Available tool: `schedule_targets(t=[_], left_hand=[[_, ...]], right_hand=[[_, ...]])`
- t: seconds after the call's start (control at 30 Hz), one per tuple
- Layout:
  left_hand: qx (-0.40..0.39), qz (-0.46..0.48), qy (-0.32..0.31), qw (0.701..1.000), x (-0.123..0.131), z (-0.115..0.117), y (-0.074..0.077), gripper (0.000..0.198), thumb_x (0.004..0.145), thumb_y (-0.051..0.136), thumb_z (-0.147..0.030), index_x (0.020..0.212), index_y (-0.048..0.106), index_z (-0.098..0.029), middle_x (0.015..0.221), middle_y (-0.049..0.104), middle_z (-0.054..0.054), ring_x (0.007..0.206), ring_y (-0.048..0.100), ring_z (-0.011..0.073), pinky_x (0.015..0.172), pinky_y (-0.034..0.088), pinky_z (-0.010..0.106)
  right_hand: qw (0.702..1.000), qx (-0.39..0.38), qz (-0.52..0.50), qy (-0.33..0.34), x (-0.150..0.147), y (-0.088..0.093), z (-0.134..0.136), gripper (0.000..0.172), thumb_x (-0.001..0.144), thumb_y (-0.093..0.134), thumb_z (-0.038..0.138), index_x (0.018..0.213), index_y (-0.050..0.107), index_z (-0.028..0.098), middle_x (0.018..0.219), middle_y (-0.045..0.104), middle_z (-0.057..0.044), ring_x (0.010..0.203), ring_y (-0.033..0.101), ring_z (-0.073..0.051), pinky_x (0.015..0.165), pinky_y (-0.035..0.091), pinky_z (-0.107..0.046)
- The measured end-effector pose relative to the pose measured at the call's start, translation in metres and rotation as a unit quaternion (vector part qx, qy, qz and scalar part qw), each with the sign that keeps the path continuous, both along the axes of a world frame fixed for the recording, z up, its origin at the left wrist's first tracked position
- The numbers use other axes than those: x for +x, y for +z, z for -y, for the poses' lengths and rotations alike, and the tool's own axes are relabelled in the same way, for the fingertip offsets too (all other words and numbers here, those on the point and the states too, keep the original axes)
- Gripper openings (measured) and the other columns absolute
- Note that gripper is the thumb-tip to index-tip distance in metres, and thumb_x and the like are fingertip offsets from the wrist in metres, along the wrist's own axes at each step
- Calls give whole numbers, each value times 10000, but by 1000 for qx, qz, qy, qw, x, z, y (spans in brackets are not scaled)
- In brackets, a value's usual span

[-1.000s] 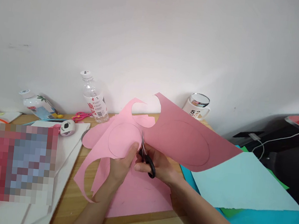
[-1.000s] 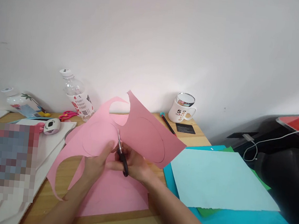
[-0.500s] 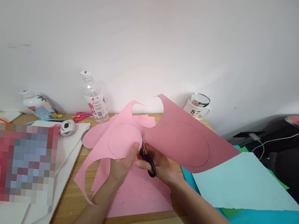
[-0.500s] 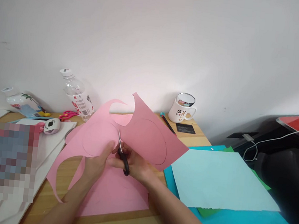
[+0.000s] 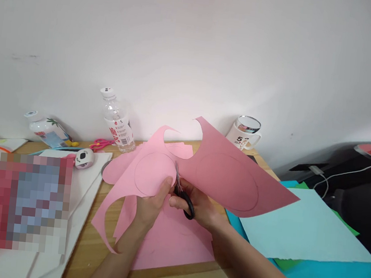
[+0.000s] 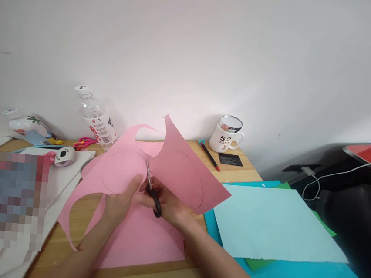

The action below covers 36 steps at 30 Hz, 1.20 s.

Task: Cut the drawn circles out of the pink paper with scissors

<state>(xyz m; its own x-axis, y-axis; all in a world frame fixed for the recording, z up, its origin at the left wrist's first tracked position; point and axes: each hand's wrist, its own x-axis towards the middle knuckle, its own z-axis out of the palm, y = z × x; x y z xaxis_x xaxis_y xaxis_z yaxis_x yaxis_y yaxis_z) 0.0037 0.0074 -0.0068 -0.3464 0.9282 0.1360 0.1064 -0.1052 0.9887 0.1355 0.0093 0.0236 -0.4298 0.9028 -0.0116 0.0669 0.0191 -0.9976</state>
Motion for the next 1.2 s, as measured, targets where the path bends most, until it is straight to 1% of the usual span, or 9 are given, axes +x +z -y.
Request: schedule_targets(t=[0.1,0.2,0.27,0.43,0.53,0.6,0.73,0.97,1.2], left_hand=[[-12,5,-6,1000,-1,0,1,290,642,673,-429,789,656,-179,846,704,63,887,644,241,878,494,398],[-16,-12,-13,1000,-1,-1,0,252,658,653,-444,648,623,-194,651,670,30,783,654,227,812,527,377],[-8,-23,-10,1000,-2,-1,0,253,666,645,-451,624,610,-203,597,647,18,756,652,219,793,534,365],[-12,-18,-1,1000,-1,-1,4,257,645,657,-441,677,609,-191,657,669,28,759,653,227,804,527,382],[-13,-5,13,1000,-2,-1,4,271,638,671,-406,773,617,-177,816,695,57,849,646,240,859,502,399],[-11,1,17,1000,-2,-1,2,261,641,674,-390,780,619,-175,886,693,73,901,637,247,889,484,407],[-8,7,16,1000,-3,-2,-3,247,645,676,-385,768,628,-176,921,692,83,926,632,252,907,471,414],[13,-8,25,1000,-4,-3,-4,281,646,672,-393,796,642,-157,951,695,87,957,623,241,927,456,391],[26,2,20,999,-4,-6,-8,337,653,662,-409,864,642,-147,905,705,83,901,642,231,869,489,376]], right_hand=[[1000,-5,13,-14,0,2,1,301,681,686,410,667,483,188,624,457,32,581,395,-106,575,341,-258],[1000,-9,14,-14,0,2,2,268,692,673,387,669,498,186,609,465,26,569,389,-105,551,332,-255],[1000,-7,10,-11,-1,3,2,257,689,674,376,670,505,183,613,478,19,575,396,-108,553,334,-259],[1000,-29,10,-7,-1,5,2,257,681,678,359,648,501,176,594,466,16,567,394,-111,535,328,-259],[999,-44,-10,5,-1,4,2,273,683,671,375,641,485,179,585,462,22,559,416,-112,535,340,-257],[999,-46,-19,6,-1,2,2,288,681,669,389,630,474,183,580,465,24,561,439,-117,534,351,-257],[998,-58,-37,10,-1,-2,2,302,677,675,396,632,461,187,607,478,24,559,457,-113,550,375,-261],[996,-73,-52,8,-2,-4,1,314,658,691,410,656,480,177,621,473,30,569,468,-108,568,393,-262],[995,-39,-82,36,0,-21,-1,296,705,655,429,679,502,177,597,463,41,558,475,-102,545,371,-253]])
